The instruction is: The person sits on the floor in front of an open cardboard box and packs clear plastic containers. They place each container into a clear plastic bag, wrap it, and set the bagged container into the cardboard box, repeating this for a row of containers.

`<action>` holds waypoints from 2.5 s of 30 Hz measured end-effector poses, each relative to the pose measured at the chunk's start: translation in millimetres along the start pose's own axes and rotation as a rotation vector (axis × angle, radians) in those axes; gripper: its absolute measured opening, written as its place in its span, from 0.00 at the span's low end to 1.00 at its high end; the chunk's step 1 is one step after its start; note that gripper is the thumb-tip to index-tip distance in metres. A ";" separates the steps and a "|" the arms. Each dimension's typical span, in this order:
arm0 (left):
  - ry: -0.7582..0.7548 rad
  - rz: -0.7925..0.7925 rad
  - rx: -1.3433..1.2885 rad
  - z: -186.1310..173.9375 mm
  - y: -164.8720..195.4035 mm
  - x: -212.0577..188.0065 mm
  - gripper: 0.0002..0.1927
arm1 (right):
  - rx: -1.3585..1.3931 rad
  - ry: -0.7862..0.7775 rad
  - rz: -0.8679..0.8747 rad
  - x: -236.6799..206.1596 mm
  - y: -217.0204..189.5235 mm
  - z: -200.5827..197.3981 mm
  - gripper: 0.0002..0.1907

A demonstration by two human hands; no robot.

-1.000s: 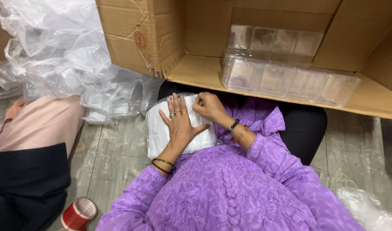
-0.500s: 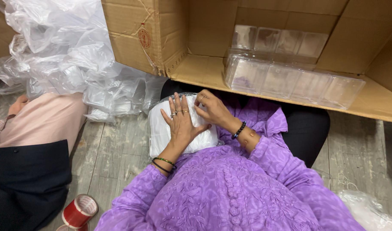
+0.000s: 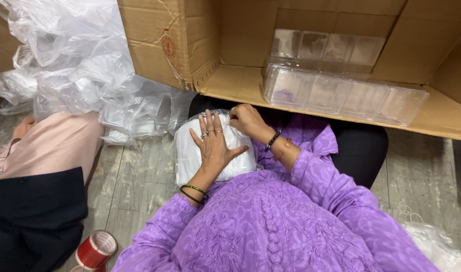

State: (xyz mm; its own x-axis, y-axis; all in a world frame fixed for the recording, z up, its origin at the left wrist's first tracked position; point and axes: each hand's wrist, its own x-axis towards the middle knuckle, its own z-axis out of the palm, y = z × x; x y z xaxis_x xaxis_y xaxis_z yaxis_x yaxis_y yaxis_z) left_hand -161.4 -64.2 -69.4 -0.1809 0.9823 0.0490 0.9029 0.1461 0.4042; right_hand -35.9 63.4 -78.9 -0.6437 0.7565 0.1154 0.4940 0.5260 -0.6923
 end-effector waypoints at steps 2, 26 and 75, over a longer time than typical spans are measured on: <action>0.023 0.026 0.011 2.1 -0.8 0.4 0.78 | 0.012 -0.102 0.072 5.6 1.2 -3.6 0.11; 0.129 0.155 -0.198 -6.2 -5.7 11.0 0.53 | 1.027 -0.240 0.223 -34.0 -13.9 -3.7 0.08; -0.223 0.517 -0.763 -144.3 66.1 -9.5 0.27 | 1.016 0.401 0.388 -178.1 -31.9 -84.1 0.35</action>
State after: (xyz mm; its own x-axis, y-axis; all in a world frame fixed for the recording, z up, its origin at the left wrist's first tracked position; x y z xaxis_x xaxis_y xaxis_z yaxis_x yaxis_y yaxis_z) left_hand -156.3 -80.9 88.6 0.3198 0.9151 0.2456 0.3374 -0.3522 0.8730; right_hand 112.1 -55.4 -17.5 -0.2301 0.9633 -0.1384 -0.1966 -0.1852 -0.9628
